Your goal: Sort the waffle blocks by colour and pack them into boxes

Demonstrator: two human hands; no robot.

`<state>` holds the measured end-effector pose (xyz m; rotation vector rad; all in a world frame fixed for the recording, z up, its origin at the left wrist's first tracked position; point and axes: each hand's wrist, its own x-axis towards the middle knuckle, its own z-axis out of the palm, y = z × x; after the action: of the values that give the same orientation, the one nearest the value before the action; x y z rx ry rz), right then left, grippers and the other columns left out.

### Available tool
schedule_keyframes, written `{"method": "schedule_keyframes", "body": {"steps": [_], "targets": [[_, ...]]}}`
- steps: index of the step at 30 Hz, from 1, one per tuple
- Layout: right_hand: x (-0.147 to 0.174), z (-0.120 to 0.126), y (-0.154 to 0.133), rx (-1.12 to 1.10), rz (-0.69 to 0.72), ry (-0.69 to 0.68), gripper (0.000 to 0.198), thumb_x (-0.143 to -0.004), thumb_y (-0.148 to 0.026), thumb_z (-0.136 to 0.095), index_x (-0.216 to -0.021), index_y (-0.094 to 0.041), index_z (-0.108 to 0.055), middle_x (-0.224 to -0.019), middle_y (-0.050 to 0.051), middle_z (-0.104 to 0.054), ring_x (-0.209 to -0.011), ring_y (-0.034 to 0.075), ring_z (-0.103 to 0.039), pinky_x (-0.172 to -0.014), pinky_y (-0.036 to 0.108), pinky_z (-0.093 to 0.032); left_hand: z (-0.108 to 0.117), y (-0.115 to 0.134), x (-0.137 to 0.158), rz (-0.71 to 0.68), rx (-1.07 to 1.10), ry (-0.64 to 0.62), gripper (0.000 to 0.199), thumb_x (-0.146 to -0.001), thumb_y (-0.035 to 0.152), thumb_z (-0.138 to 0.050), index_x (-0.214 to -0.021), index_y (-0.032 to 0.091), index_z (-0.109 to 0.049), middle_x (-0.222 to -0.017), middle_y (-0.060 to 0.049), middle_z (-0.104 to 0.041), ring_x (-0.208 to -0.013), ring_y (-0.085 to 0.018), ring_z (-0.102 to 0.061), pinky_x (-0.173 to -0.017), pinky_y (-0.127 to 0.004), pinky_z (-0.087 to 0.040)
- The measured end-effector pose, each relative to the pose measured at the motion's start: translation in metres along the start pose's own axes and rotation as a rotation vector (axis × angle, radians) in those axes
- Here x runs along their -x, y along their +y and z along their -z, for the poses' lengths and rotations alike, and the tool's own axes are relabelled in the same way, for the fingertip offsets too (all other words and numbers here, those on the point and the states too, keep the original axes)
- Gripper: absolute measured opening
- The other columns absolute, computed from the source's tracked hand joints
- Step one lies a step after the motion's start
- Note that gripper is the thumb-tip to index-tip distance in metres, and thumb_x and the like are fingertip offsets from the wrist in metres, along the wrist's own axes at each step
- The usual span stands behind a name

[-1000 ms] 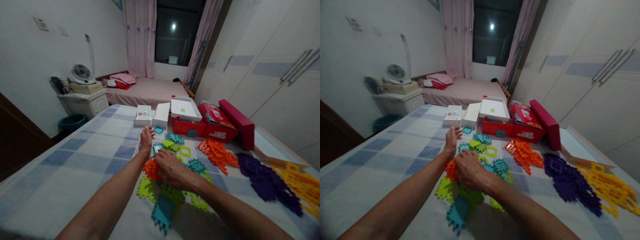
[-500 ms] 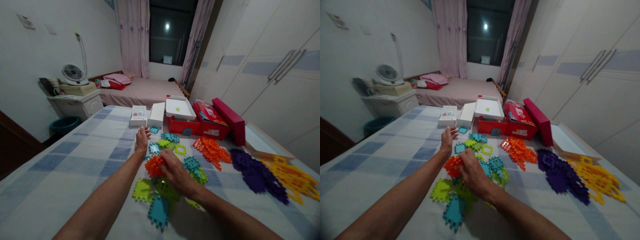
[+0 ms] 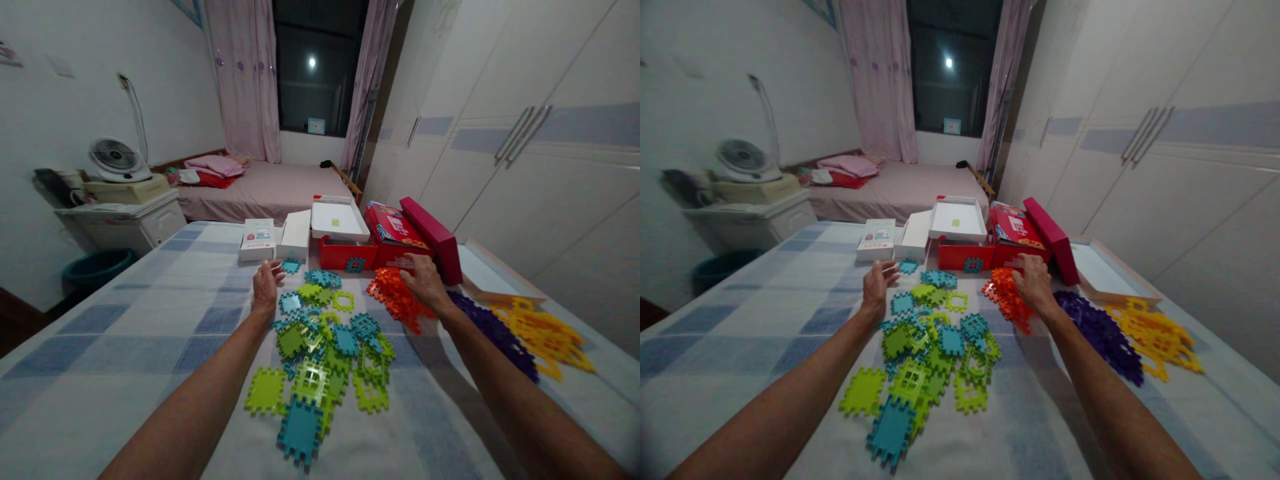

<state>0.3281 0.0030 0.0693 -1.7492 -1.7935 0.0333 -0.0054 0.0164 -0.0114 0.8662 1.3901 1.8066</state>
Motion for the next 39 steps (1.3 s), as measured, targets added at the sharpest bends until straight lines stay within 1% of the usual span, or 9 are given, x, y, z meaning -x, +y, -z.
{"method": "schedule_keyframes", "body": {"steps": [2, 6, 8, 12, 15, 19, 22, 29, 39], "targets": [[0.016, 0.006, -0.005, -0.019, 0.077, -0.02, 0.04, -0.08, -0.025, -0.046, -0.115, -0.013, -0.057, -0.117, 0.017, -0.058, -0.11, 0.027, -0.054, -0.094, 0.041, -0.042, 0.001, 0.0, 0.0, 0.0, -0.003, -0.004, 0.055, -0.086, 0.059, -0.036, -0.09, 0.013, -0.065, -0.081, -0.01, -0.069, -0.069, -0.016, -0.066, -0.061, -0.027, -0.051], [0.066, 0.008, -0.024, -0.082, 0.163, -0.378, 0.035, -0.086, -0.04, -0.048, -0.109, -0.018, -0.062, -0.106, 0.01, -0.066, -0.094, 0.023, -0.062, -0.084, 0.035, -0.047, 0.001, 0.0, 0.001, -0.011, 0.0, -0.006, 0.055, -0.085, 0.061, -0.038, -0.089, 0.013, -0.065, -0.082, -0.01, -0.069, -0.074, -0.017, -0.067, -0.065, -0.029, -0.052], [0.086, 0.001, -0.032, -0.024, 0.134, -0.464, 0.039, -0.086, -0.045, -0.051, -0.112, -0.017, -0.062, -0.109, 0.011, -0.066, -0.097, 0.024, -0.062, -0.085, 0.035, -0.046, 0.001, -0.001, 0.0, -0.012, 0.0, -0.007, 0.055, -0.085, 0.061, -0.037, -0.089, 0.014, -0.065, -0.082, -0.01, -0.069, -0.074, -0.017, -0.067, -0.065, -0.028, -0.053], [0.101, -0.02, -0.042, -0.011, 0.082, -0.448, 0.04, -0.084, -0.04, -0.055, -0.115, -0.016, -0.061, -0.115, 0.014, -0.064, -0.106, 0.026, -0.059, -0.09, 0.036, -0.042, 0.002, -0.002, -0.001, -0.019, 0.007, -0.008, 0.054, -0.085, 0.06, -0.038, -0.086, 0.014, -0.065, -0.083, -0.01, -0.069, -0.076, -0.018, -0.067, -0.065, -0.028, -0.053], [0.096, -0.027, -0.044, -0.155, 0.048, -0.467, 0.032, -0.082, -0.036, -0.054, -0.106, -0.016, -0.062, -0.101, 0.009, -0.066, -0.094, 0.022, -0.06, -0.081, 0.032, -0.044, 0.003, -0.004, -0.002, -0.031, 0.007, -0.025, 0.055, -0.084, 0.062, -0.039, -0.087, 0.013, -0.065, -0.085, -0.011, -0.069, -0.078, -0.018, -0.067, -0.065, -0.029, -0.053], [0.085, -0.02, -0.041, -0.37, -0.035, -0.407, 0.028, -0.085, -0.043, -0.043, -0.083, -0.019, -0.057, -0.079, 0.002, -0.06, -0.074, 0.017, -0.056, -0.066, 0.028, -0.042, 0.004, -0.004, -0.002, -0.018, -0.008, -0.034, 0.058, -0.083, 0.064, -0.039, -0.09, 0.013, -0.065, -0.086, -0.011, -0.069, -0.078, -0.018, -0.067, -0.064, -0.029, -0.053], [0.082, -0.012, -0.036, -0.452, -0.028, -0.449, 0.031, -0.085, -0.046, -0.04, -0.074, -0.02, -0.052, -0.072, 0.0, -0.056, -0.07, 0.016, -0.054, -0.062, 0.027, -0.041, 0.003, -0.003, -0.001, -0.03, -0.009, -0.032, 0.057, -0.083, 0.065, -0.039, -0.088, 0.014, -0.065, -0.085, -0.011, -0.069, -0.078, -0.019, -0.067, -0.065, -0.029, -0.053], [0.095, -0.01, -0.036, -0.187, 0.144, -0.512, 0.029, -0.08, -0.04, -0.053, -0.095, -0.017, -0.06, -0.099, 0.009, -0.061, -0.095, 0.023, -0.056, -0.085, 0.036, -0.042, 0.002, -0.002, 0.0, -0.02, -0.012, -0.041, 0.061, -0.081, 0.067, -0.039, -0.087, 0.013, -0.065, -0.085, -0.011, -0.068, -0.078, -0.019, -0.066, -0.066, -0.029, -0.052], [0.103, -0.017, -0.044, -0.306, 0.15, -0.472, 0.02, -0.078, -0.028, -0.055, -0.096, -0.02, -0.057, -0.1, 0.007, -0.058, -0.095, 0.021, -0.056, -0.086, 0.034, -0.043, 0.003, -0.002, 0.002, -0.036, -0.056, -0.072, 0.068, -0.078, 0.074, -0.037, -0.087, 0.013, -0.065, -0.087, -0.012, -0.069, -0.08, -0.02, -0.066, -0.066, -0.031, -0.052]]}}
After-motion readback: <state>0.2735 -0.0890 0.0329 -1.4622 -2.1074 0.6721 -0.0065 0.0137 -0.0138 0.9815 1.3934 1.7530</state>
